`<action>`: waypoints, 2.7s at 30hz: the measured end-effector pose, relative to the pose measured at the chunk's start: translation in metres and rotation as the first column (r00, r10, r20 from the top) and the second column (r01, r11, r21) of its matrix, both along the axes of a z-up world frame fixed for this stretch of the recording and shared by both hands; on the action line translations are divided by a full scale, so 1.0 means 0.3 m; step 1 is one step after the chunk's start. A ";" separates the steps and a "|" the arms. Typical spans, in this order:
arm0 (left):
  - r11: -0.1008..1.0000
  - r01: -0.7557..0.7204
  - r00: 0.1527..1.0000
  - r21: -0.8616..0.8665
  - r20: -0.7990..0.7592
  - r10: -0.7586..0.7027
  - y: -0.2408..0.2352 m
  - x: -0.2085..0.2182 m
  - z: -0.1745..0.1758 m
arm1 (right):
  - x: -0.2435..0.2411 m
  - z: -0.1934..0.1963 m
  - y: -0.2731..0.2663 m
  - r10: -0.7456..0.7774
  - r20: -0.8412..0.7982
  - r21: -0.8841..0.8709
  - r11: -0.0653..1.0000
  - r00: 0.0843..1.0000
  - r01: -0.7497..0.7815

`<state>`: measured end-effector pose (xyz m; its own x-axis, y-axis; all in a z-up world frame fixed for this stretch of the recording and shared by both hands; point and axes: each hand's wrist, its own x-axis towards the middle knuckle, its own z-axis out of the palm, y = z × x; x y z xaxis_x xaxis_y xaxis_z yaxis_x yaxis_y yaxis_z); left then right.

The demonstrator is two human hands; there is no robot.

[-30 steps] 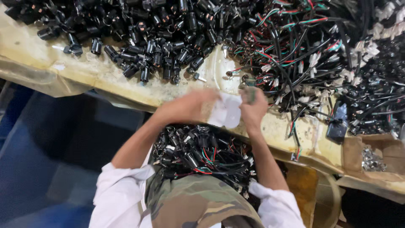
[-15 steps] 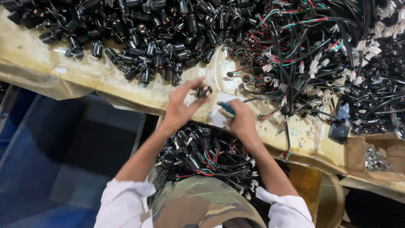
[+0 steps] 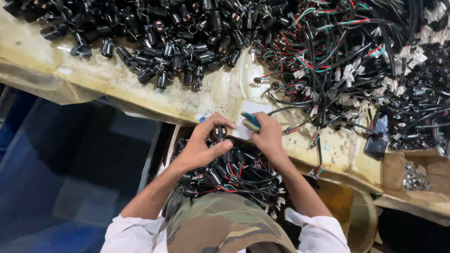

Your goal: The person repeatedly picks up black cylindrical components and wire harnesses from a table, uses blue-handled pliers to crimp or secure the wires to the components, and places the assembled units back on the table. The process is continuous and repetitive throughout the clip.

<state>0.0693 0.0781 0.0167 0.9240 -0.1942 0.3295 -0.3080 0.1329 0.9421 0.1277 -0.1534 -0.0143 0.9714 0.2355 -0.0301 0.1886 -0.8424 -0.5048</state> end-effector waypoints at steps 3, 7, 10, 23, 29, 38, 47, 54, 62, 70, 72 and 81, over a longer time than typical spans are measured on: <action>0.993 0.079 0.997 -0.085 -0.014 -0.081 0.017 0.004 -0.003 | 0.026 0.017 -0.049 0.097 -0.438 0.445 0.887 0.893 0.122; 0.990 0.105 0.993 -0.097 -0.046 -0.110 -0.002 0.018 -0.019 | 0.046 0.031 -0.082 0.257 -0.377 0.556 0.831 0.890 -0.005; 0.988 0.084 0.994 -0.129 -0.062 -0.093 -0.027 0.032 -0.019 | 0.042 0.024 -0.058 0.271 0.017 0.294 0.919 0.962 -0.264; 0.976 0.031 0.980 0.217 -0.197 0.013 -0.072 0.027 -0.042 | 0.042 0.042 -0.085 0.276 0.097 0.045 0.958 0.956 -0.282; 0.938 -0.034 0.992 0.346 -0.099 0.072 -0.082 0.059 -0.062 | 0.001 0.030 -0.097 0.063 -0.011 -0.046 0.997 0.998 -0.064; 0.932 0.031 0.951 0.362 -0.298 0.085 -0.197 0.154 -0.082 | 0.056 -0.012 -0.115 0.002 -0.060 0.719 0.693 0.998 0.042; 0.999 -0.021 0.933 0.032 -0.358 0.031 -0.196 0.172 -0.094 | 0.010 0.062 -0.044 0.055 0.139 0.870 0.470 0.989 -0.148; 0.864 0.217 0.636 -0.454 -0.606 -0.478 -0.170 0.154 -0.094 | -0.061 0.117 -0.055 0.138 0.514 0.538 0.718 0.847 -0.443; 0.950 0.304 0.952 0.072 -0.069 -0.299 -0.076 0.148 -0.011 | -0.029 0.210 -0.118 0.265 0.298 0.242 0.909 0.917 -0.341; 0.927 0.303 0.920 -0.221 -0.187 -0.345 -0.047 0.035 -0.018 | 0.051 0.013 -0.031 0.255 0.109 0.046 0.964 0.961 -0.261; 0.926 0.277 0.917 -0.257 -0.219 -0.334 -0.057 0.022 -0.046 | 0.054 -0.020 -0.060 0.282 0.132 0.036 0.957 0.950 -0.289; 0.971 0.227 0.919 -0.072 -0.315 -0.238 -0.051 0.012 -0.026 | 0.047 0.004 -0.130 0.230 0.174 0.002 0.972 0.958 -0.234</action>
<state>0.0730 0.0627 0.0089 0.9114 -0.4101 0.0348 0.0513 0.1971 0.9790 0.1418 -0.1925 -0.0131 0.8803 0.4534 0.1398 0.4625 -0.7544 -0.4658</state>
